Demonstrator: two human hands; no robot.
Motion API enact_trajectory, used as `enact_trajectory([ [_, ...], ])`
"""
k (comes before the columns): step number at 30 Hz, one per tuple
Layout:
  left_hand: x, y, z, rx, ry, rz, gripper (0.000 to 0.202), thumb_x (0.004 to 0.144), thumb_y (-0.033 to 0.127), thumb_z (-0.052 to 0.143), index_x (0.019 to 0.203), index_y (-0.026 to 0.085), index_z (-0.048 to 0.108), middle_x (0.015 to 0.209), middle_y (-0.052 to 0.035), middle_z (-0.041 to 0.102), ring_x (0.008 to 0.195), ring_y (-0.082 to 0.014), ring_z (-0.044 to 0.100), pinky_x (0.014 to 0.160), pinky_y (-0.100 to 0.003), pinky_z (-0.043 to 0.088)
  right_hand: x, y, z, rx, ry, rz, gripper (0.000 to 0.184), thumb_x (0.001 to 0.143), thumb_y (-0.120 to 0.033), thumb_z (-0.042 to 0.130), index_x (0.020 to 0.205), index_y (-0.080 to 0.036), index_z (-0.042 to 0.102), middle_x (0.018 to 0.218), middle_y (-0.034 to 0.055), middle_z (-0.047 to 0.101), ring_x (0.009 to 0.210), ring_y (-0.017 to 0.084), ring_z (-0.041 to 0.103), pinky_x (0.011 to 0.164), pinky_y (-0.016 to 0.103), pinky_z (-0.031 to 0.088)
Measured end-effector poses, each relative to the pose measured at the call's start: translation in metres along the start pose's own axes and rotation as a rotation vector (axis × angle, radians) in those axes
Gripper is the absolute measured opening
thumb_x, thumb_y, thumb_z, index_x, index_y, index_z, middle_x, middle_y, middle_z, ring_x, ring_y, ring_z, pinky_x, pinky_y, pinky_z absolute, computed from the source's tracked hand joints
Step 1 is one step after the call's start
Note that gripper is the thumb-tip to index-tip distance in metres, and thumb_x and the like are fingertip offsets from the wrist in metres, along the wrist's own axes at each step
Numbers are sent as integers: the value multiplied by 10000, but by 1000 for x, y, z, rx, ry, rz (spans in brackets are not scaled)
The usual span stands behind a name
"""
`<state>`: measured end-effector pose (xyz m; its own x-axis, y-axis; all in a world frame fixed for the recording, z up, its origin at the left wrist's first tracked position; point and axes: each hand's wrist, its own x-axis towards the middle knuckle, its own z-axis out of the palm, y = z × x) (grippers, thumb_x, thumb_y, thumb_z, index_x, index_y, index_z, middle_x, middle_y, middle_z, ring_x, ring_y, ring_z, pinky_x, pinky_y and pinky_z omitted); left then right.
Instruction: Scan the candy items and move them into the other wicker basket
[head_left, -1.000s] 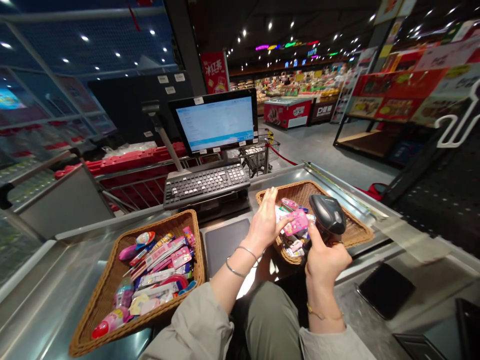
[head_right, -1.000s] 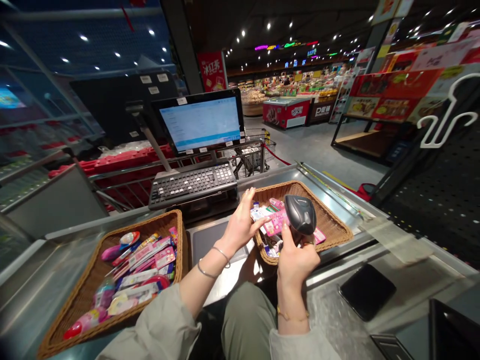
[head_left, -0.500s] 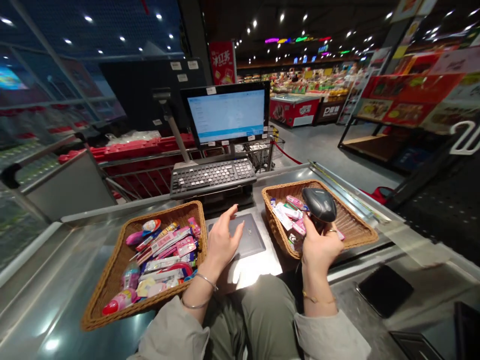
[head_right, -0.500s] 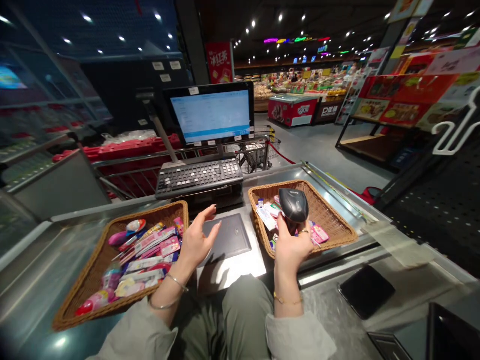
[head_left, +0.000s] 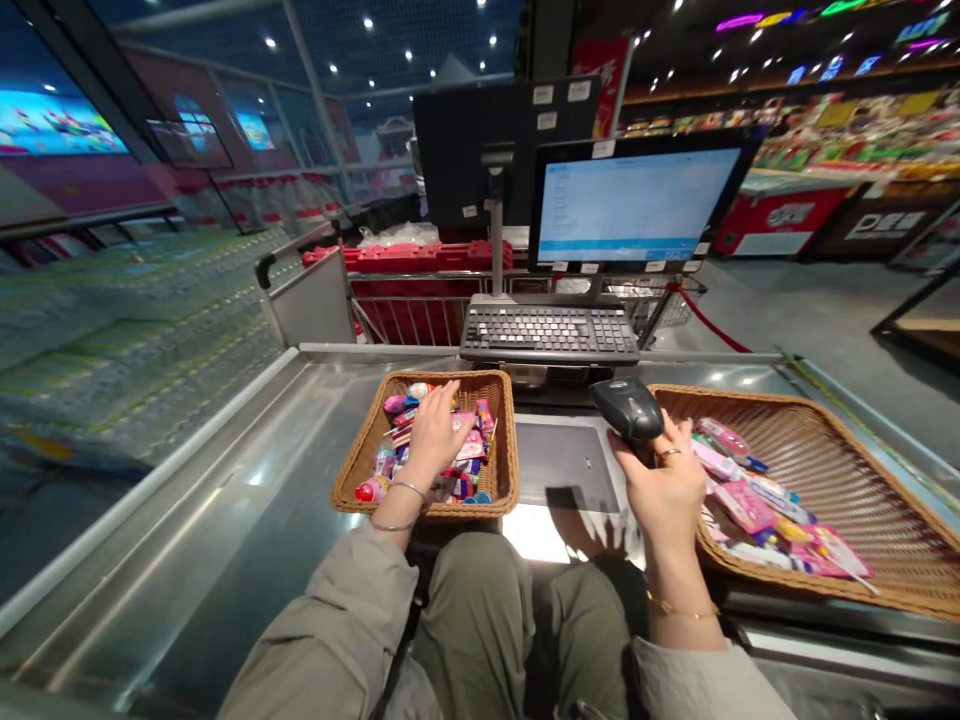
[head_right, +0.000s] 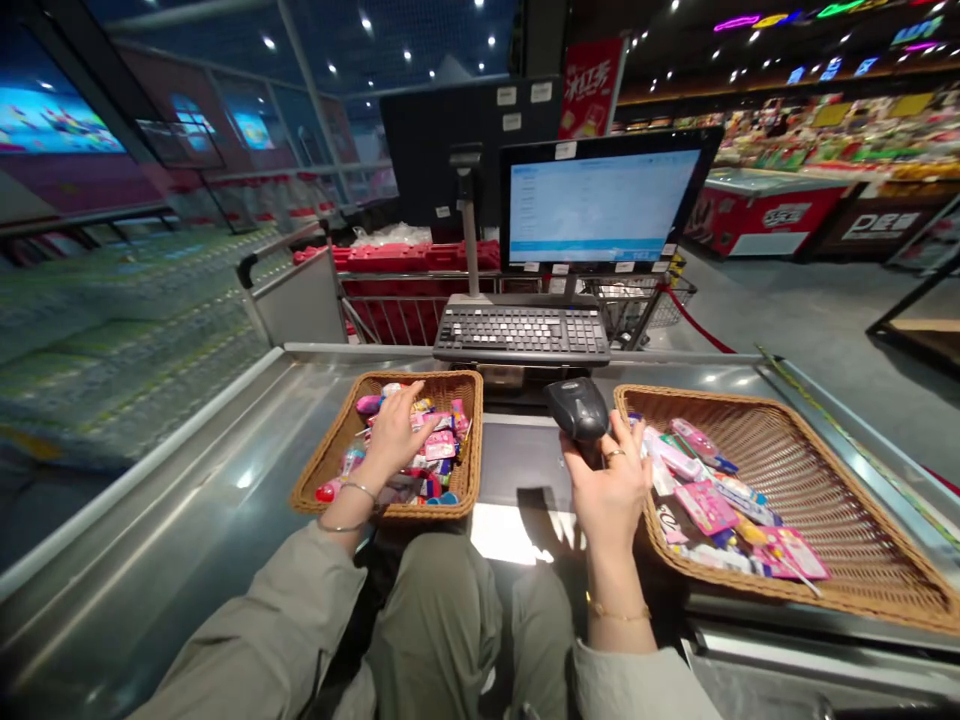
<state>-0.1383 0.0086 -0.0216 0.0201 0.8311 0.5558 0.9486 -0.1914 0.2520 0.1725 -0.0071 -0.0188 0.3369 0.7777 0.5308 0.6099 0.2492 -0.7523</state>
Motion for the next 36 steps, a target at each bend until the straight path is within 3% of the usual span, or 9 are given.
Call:
enact_trajectory([
  [6, -4, -26, -3, 94, -221, -26, 681, 858, 357, 690, 1447, 144, 423, 1476, -167, 520, 1389, -309, 443, 1176, -493, 343, -12, -17, 28, -7, -154, 35, 436, 790, -560, 617, 1016, -208, 742, 1435, 111, 579, 1456, 362, 351, 1164, 612, 190],
  [10, 2, -33, 3, 212, -428, -32, 725, 844, 370, 715, 1469, 159, 412, 1538, -163, 452, 1435, -323, 376, 1188, -510, 295, -20, -19, 42, -7, -192, 23, 450, 782, -585, 589, 977, -212, 749, 1423, 118, 589, 1451, 353, 368, 1161, 622, 189],
  [14, 9, -46, 8, 281, -538, -27, 725, 813, 358, 763, 1445, 185, 453, 1537, -149, 459, 1432, -349, 369, 1175, -531, 292, -25, -20, 49, -9, -223, -2, 449, 781, -596, 593, 959, -218, 757, 1416, 124, 595, 1454, 356, 370, 1152, 637, 195],
  [18, 7, -63, 10, 292, -604, -31, 757, 787, 385, 795, 1443, 235, 450, 1536, -149, 460, 1435, -343, 382, 1161, -535, 305, -27, -21, 54, -19, -247, -5, 485, 788, -621, 568, 978, -218, 761, 1413, 126, 598, 1451, 357, 377, 1145, 647, 207],
  [22, 2, -73, 9, 307, -653, -31, 690, 803, 436, 772, 1390, 204, 492, 1480, -162, 513, 1373, -315, 473, 1116, -439, 374, -29, -20, 58, -17, -257, 6, 475, 768, -620, 596, 976, -227, 764, 1410, 126, 599, 1447, 351, 388, 1142, 641, 216],
  [26, 1, -76, 10, 331, -686, -40, 567, 833, 460, 733, 1295, 179, 562, 1352, -152, 609, 1251, -291, 577, 1058, -372, 424, -32, -18, 60, -15, -283, 25, 464, 764, -605, 604, 996, -235, 761, 1421, 114, 591, 1461, 342, 369, 1155, 641, 201],
  [30, 2, -77, 8, 400, -685, -122, 431, 872, 391, 692, 1193, 117, 603, 1204, -193, 654, 1153, -314, 617, 975, -387, 476, -33, -16, 60, -21, -291, 21, 460, 779, -605, 586, 991, -237, 761, 1416, 113, 596, 1461, 341, 367, 1157, 649, 189],
  [36, 1, -75, 5, 485, -683, -194, 368, 870, 327, 689, 1156, 112, 598, 1209, -195, 630, 1149, -316, 588, 916, -380, 506, -34, -14, 59, -17, -283, 21, 467, 788, -612, 568, 974, -228, 758, 1412, 119, 598, 1460, 346, 368, 1155, 659, 193],
])
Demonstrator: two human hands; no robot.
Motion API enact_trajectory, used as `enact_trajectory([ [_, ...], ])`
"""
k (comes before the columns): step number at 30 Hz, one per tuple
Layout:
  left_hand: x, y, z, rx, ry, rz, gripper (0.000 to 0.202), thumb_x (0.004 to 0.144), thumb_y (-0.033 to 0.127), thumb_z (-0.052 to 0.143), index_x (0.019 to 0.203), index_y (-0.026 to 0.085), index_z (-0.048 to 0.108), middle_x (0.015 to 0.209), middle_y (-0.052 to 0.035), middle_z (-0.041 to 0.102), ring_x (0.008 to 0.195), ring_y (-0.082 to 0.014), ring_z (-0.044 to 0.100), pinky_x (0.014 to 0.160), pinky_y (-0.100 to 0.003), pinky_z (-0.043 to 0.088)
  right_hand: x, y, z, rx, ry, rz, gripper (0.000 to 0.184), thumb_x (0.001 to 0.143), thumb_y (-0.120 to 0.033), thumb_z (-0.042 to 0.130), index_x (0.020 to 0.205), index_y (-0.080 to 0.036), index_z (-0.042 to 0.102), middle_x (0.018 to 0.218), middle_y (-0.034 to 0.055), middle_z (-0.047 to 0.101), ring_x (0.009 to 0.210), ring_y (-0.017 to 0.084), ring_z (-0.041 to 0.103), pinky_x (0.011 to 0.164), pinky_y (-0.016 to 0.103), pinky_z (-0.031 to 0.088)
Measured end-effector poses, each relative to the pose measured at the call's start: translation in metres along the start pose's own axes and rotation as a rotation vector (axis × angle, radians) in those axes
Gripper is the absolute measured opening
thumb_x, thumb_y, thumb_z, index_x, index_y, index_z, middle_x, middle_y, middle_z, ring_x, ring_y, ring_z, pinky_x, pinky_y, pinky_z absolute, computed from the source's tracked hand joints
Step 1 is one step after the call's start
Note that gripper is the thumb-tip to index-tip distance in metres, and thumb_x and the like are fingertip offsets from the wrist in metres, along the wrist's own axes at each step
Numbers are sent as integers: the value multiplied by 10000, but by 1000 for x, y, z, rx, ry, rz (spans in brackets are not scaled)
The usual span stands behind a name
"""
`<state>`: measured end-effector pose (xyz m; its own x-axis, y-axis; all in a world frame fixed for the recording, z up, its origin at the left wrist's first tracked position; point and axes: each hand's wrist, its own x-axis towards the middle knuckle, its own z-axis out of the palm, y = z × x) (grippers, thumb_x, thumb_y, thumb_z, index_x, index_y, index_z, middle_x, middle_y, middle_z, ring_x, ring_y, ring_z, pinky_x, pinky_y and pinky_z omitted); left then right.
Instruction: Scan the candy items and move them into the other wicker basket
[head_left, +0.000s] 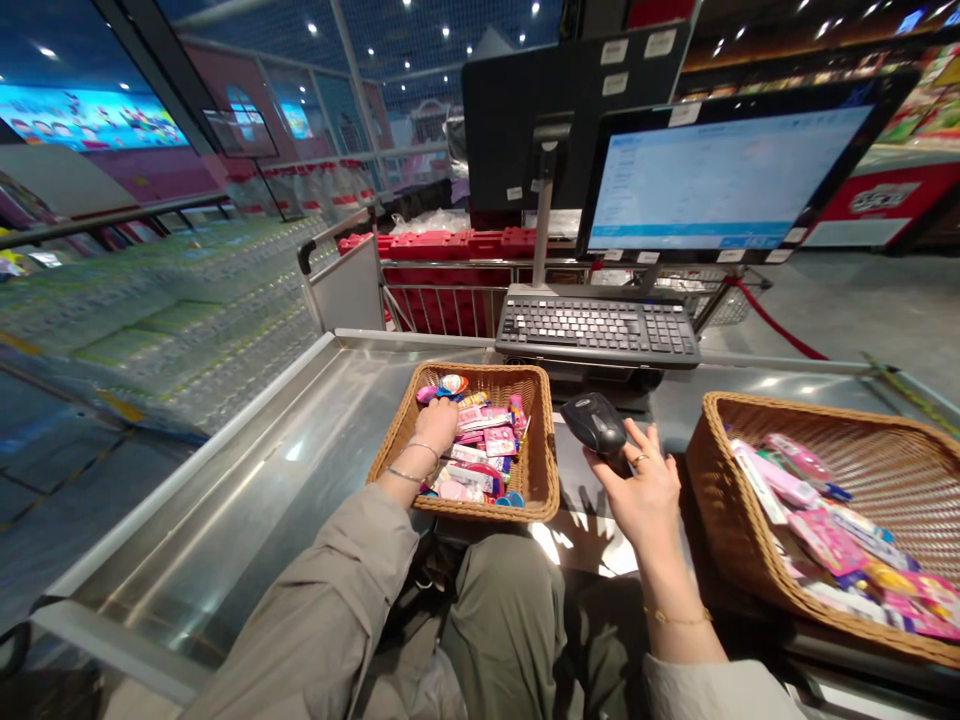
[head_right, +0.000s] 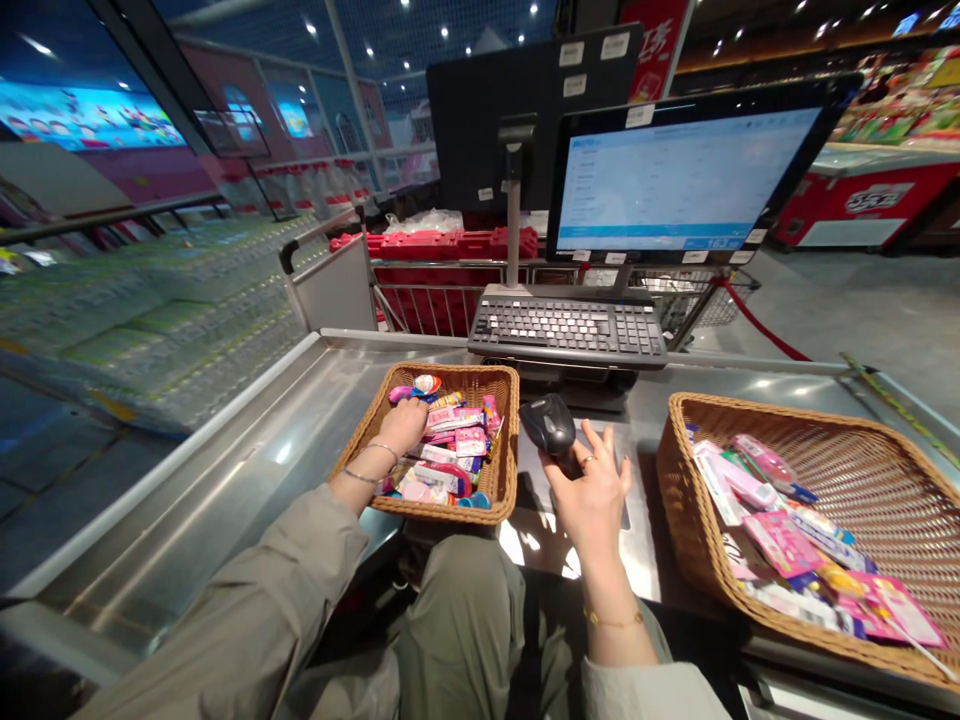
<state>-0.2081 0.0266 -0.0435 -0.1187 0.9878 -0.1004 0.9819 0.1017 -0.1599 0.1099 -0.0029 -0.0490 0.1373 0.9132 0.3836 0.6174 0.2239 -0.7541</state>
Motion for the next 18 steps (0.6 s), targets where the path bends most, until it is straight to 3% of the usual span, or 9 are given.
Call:
enact_trajectory([
  [10, 5, 6, 10, 34, -13, 8, 352, 892, 269, 633, 1198, 125, 536, 1186, -174, 637, 1136, -284, 587, 938, -385, 489, 0, 0, -2, 18, -15, 26, 485, 769, -632, 579, 967, -226, 756, 1426, 124, 586, 1457, 358, 365, 1161, 662, 174],
  [18, 1, 9, 7, 51, -3, 19, 360, 885, 271, 638, 1202, 134, 536, 1204, -183, 626, 1154, -289, 572, 934, -385, 472, -3, 1, -2, 32, -12, 17, 449, 787, -592, 564, 976, -225, 739, 1431, 122, 581, 1463, 349, 351, 1160, 663, 165],
])
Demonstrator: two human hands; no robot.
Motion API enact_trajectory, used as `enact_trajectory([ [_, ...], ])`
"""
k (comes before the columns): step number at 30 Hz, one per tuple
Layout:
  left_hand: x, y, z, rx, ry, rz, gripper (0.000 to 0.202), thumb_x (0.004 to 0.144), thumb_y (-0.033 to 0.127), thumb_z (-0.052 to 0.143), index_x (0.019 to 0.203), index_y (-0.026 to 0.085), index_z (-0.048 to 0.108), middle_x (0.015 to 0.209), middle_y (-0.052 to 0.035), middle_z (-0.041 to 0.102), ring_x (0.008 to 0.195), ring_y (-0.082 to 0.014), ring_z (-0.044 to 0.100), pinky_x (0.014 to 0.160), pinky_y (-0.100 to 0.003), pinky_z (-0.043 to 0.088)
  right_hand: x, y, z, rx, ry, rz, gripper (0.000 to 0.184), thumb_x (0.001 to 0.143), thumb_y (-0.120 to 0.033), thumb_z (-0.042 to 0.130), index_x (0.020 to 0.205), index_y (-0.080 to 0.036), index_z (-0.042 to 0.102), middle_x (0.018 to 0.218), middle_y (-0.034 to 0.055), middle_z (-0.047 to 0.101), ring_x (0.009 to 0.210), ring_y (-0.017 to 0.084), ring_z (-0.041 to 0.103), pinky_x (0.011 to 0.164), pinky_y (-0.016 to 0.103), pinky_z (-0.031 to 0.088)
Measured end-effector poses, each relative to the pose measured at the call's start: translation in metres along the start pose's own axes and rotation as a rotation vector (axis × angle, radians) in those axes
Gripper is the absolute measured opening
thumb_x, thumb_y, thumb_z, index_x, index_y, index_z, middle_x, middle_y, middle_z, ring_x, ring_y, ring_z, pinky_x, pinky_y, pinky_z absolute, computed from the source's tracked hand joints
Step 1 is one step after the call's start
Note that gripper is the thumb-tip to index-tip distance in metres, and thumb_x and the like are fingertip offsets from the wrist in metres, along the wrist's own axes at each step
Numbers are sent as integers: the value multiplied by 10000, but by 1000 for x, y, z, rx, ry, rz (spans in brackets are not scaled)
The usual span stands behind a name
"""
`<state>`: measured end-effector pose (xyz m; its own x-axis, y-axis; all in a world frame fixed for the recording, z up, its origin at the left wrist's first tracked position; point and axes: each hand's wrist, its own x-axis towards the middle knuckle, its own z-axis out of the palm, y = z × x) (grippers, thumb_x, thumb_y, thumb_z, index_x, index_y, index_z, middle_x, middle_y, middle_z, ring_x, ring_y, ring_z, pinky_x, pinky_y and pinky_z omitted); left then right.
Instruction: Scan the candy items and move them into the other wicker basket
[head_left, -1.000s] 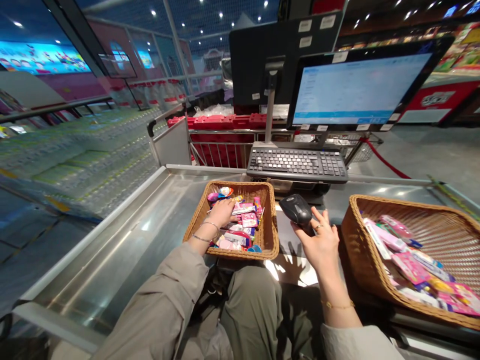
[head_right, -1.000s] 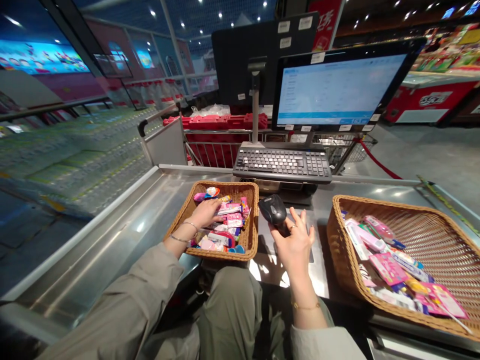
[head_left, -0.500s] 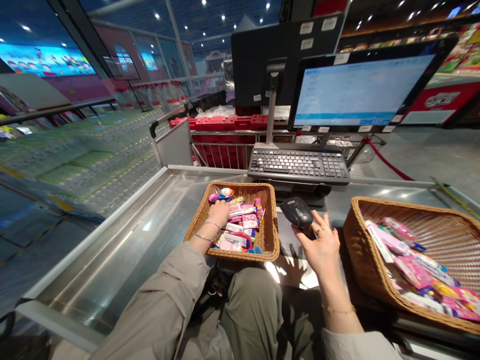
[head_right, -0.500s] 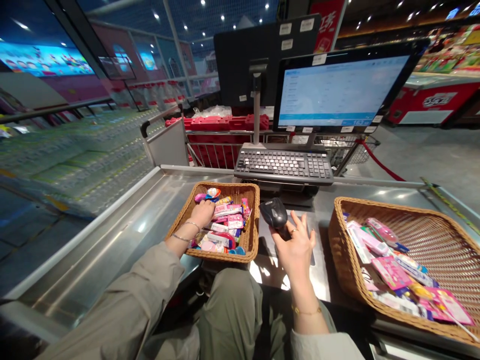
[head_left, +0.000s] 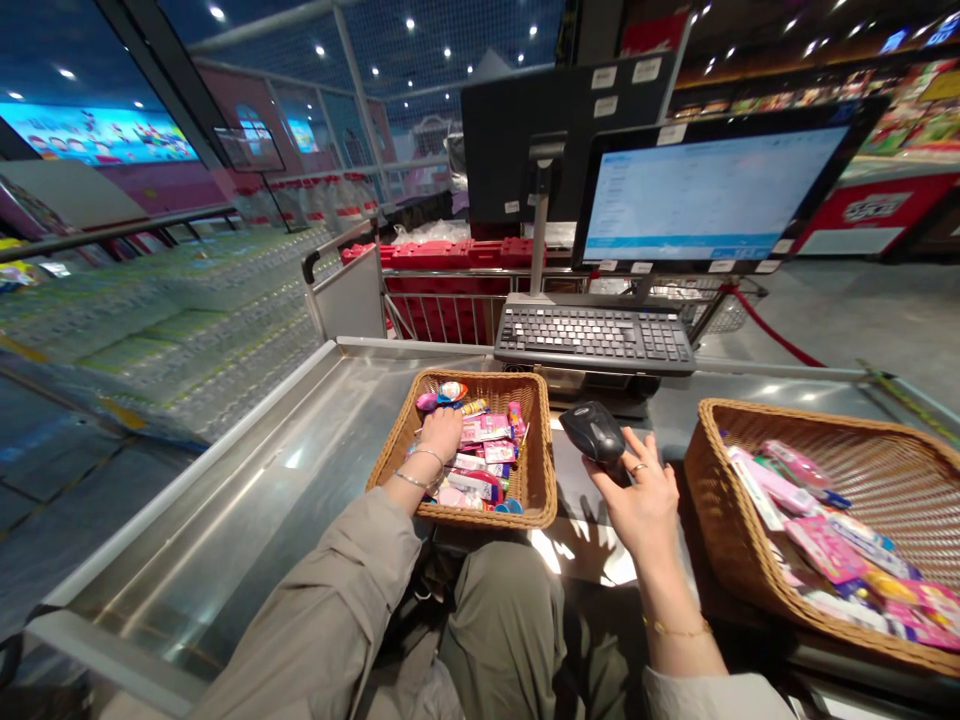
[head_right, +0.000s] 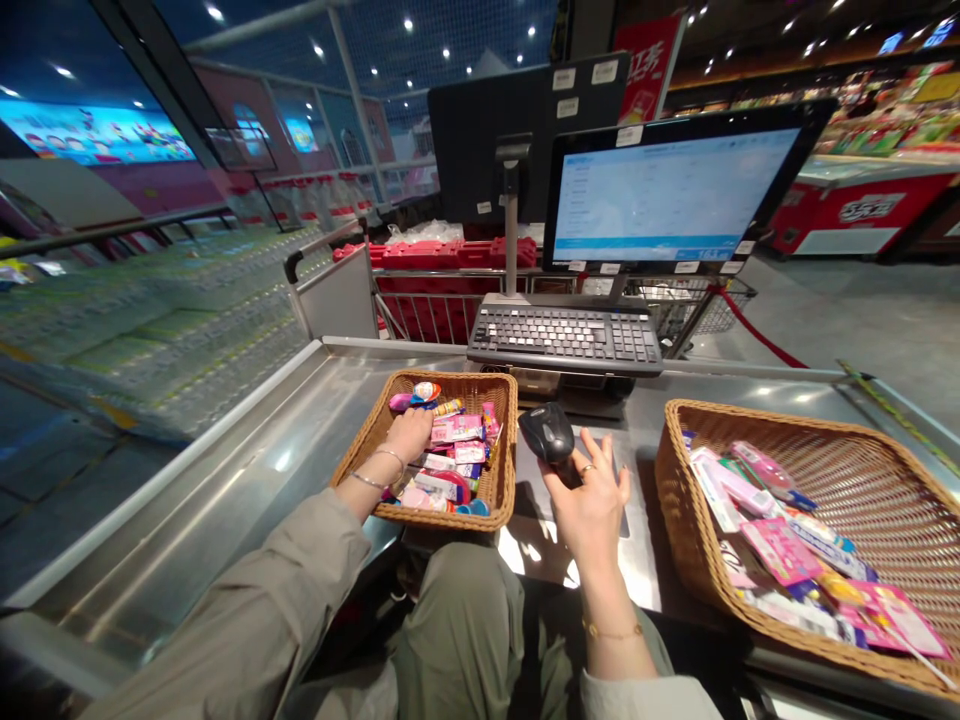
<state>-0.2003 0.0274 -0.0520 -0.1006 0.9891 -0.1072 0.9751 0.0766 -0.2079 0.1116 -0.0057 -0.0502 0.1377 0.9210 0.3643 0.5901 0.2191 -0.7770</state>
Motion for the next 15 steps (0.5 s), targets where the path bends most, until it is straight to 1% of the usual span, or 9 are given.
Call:
enact_trajectory([
  [2, -2, 4, -1, 4, 12, 13, 371, 888, 282, 647, 1204, 123, 535, 1178, -188, 640, 1147, -297, 575, 940, -395, 459, 0, 0, 0, 3, 1, 0, 452, 788, -591, 559, 976, -221, 739, 1430, 124, 581, 1467, 349, 344, 1161, 662, 164],
  [5, -4, 12, -2, 5, 41, 50, 366, 922, 308, 607, 1219, 109, 531, 1163, -201, 647, 1143, -310, 576, 935, -411, 448, 0, 0, -1, 11, 2, 5, 457, 783, -595, 566, 979, -222, 743, 1432, 125, 581, 1471, 354, 342, 1161, 668, 164],
  [8, -4, 19, -2, 2, 54, 108, 368, 923, 325, 605, 1231, 136, 539, 1196, -184, 647, 1152, -300, 572, 946, -404, 435, 0, 0, -2, 16, 6, 7, 451, 778, -601, 575, 960, -226, 747, 1432, 122, 581, 1470, 357, 347, 1160, 675, 163],
  [11, -4, 18, -1, 7, 47, 150, 302, 926, 250, 578, 1210, 147, 580, 1207, -169, 661, 1145, -281, 581, 956, -391, 426, 0, 1, -3, 19, 3, 5, 453, 778, -603, 577, 963, -226, 747, 1429, 123, 584, 1465, 366, 352, 1152, 687, 166],
  [13, -5, 13, 0, 18, 43, 151, 283, 935, 180, 520, 1199, 127, 606, 1198, -181, 672, 1130, -285, 589, 954, -408, 424, 0, 2, -4, 17, -2, 4, 460, 781, -603, 575, 976, -223, 746, 1427, 128, 585, 1462, 371, 355, 1147, 693, 169],
  [15, -7, 7, 2, 31, 41, 142, 306, 941, 124, 459, 1197, 103, 624, 1178, -197, 685, 1136, -294, 587, 957, -428, 418, 0, 3, -3, 14, -1, 2, 465, 788, -606, 567, 978, -222, 746, 1425, 131, 586, 1462, 371, 354, 1146, 694, 170],
])
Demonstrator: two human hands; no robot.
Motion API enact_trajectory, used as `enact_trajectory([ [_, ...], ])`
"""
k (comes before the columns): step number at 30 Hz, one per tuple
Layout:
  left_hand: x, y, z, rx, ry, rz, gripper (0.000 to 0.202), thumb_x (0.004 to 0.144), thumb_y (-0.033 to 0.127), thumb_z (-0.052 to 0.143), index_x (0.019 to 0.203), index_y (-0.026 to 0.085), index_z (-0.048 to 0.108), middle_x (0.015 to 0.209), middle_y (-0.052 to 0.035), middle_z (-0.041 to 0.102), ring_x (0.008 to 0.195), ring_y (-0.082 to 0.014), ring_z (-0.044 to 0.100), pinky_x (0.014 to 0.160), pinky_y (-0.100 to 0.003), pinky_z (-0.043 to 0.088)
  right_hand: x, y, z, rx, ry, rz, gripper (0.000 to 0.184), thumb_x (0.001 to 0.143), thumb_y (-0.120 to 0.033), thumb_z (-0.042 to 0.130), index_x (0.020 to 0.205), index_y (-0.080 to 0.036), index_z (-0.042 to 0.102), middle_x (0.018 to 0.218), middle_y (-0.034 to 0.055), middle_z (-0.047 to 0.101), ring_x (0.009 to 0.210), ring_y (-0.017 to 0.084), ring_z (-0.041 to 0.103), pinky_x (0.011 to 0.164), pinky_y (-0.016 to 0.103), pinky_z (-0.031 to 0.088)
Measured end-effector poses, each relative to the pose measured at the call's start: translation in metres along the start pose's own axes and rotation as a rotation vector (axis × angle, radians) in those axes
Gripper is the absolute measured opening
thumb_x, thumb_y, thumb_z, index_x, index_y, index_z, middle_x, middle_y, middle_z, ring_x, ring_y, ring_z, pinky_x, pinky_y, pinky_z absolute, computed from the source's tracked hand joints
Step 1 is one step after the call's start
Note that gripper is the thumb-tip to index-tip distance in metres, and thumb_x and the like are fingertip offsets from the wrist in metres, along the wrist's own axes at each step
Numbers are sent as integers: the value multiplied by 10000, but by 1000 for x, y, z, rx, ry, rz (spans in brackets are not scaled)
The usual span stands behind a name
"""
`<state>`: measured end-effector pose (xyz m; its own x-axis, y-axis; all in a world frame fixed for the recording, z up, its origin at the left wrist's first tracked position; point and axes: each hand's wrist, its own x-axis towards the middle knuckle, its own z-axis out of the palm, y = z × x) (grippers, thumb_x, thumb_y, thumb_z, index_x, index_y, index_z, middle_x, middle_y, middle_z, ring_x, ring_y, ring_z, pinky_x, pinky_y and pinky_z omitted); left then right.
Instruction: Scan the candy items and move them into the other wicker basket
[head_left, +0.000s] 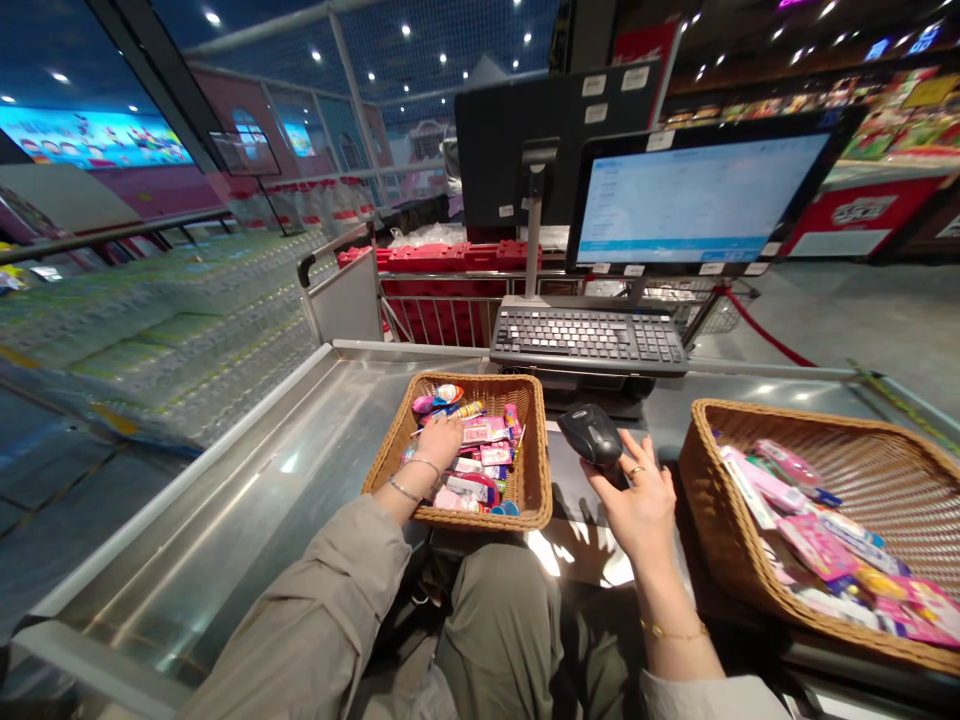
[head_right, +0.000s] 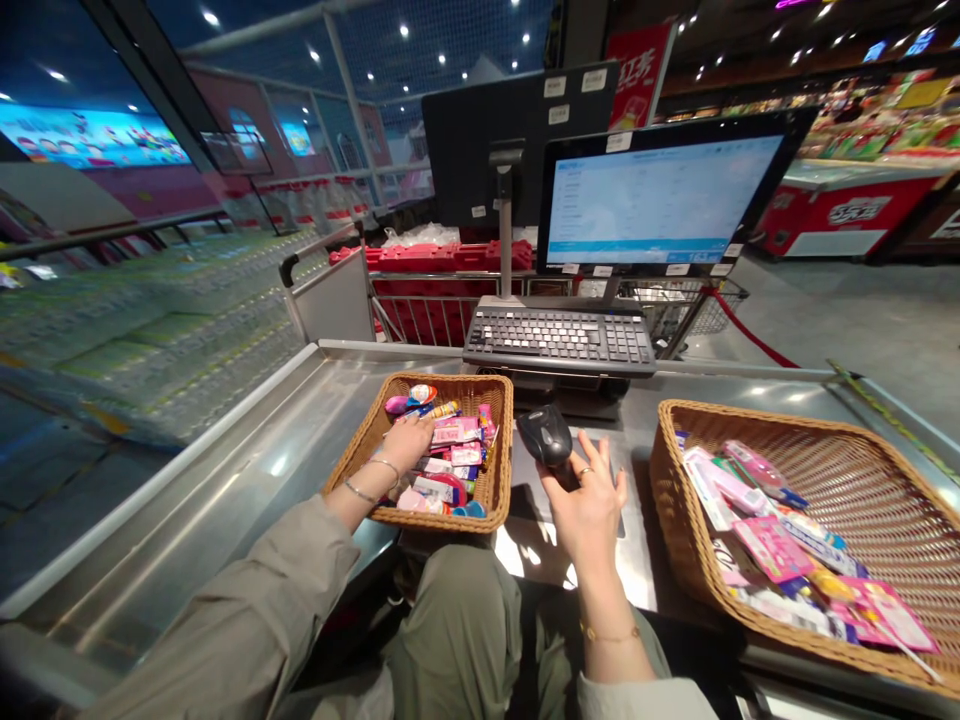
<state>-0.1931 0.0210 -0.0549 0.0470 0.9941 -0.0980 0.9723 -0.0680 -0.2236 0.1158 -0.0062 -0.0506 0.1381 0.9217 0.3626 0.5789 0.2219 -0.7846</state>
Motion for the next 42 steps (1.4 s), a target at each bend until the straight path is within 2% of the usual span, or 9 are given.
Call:
enact_trajectory([
  [4, -5, -7, 5, 16, -8, -11, 349, 948, 84, 403, 1206, 67, 637, 1152, -209, 703, 1150, -294, 587, 965, -428, 405, -2, 0, 3, -6, 18, -9, 451, 798, -603, 565, 959, -224, 749, 1423, 129, 588, 1460, 370, 359, 1146, 688, 176],
  [11, -7, -5, 5, 17, 0, -13, 326, 949, 87, 404, 1127, 42, 673, 1118, -215, 710, 1104, -288, 621, 1000, -428, 386, -4, 3, 5, -18, 18, -61, 429, 804, -572, 609, 1011, -223, 749, 1419, 141, 588, 1456, 380, 361, 1132, 711, 183],
  [17, -8, -9, -6, -24, 7, -20, 206, 893, 147, 573, 1046, 61, 681, 1049, -196, 708, 1033, -289, 661, 970, -402, 451, -2, 0, 7, -28, 33, -85, 408, 793, -548, 643, 1000, -216, 758, 1400, 149, 603, 1434, 403, 391, 1116, 723, 204],
  [20, -11, -9, -15, -51, 37, -42, 247, 868, 174, 627, 1089, 64, 645, 1066, -193, 677, 1010, -290, 667, 895, -386, 505, -1, -5, 9, -45, 30, -96, 378, 789, -509, 662, 1008, -217, 758, 1399, 148, 604, 1435, 400, 393, 1120, 724, 200],
  [26, -17, 4, -35, -116, 186, -73, 291, 907, 219, 605, 1184, 144, 561, 1197, -159, 574, 1038, -276, 629, 787, -364, 550, 2, -11, 15, -101, 15, -142, 291, 773, -395, 702, 1012, -234, 750, 1417, 132, 593, 1449, 384, 378, 1125, 729, 188],
  [30, -14, 18, -43, -171, 312, -40, 314, 927, 191, 570, 1240, 190, 535, 1157, -118, 566, 1100, -261, 576, 836, -359, 552, 1, -12, 15, -125, 19, -180, 281, 773, -374, 709, 1014, -235, 745, 1418, 128, 593, 1447, 384, 380, 1123, 731, 194],
  [35, -6, 34, -46, -218, 442, 57, 399, 918, 70, 494, 1303, 175, 500, 1161, -109, 577, 1106, -231, 570, 930, -381, 542, -1, -10, 11, -127, 46, -194, 285, 807, -395, 668, 1033, -236, 734, 1422, 122, 591, 1449, 376, 381, 1124, 731, 193],
  [39, 0, 48, -48, -226, 527, 104, 454, 915, 12, 431, 1356, 116, 467, 1192, -145, 600, 1109, -236, 589, 940, -390, 550, -2, -6, 6, -127, 74, -205, 297, 819, -429, 651, 1024, -230, 734, 1416, 130, 594, 1446, 378, 386, 1120, 731, 201],
  [42, 3, 57, -50, -230, 585, 126, 420, 930, 18, 418, 1336, 95, 492, 1266, -175, 599, 1197, -243, 574, 1003, -399, 534, -2, -3, 3, -127, 96, -222, 302, 827, -438, 648, 1027, -229, 732, 1413, 131, 597, 1443, 379, 392, 1117, 732, 209],
])
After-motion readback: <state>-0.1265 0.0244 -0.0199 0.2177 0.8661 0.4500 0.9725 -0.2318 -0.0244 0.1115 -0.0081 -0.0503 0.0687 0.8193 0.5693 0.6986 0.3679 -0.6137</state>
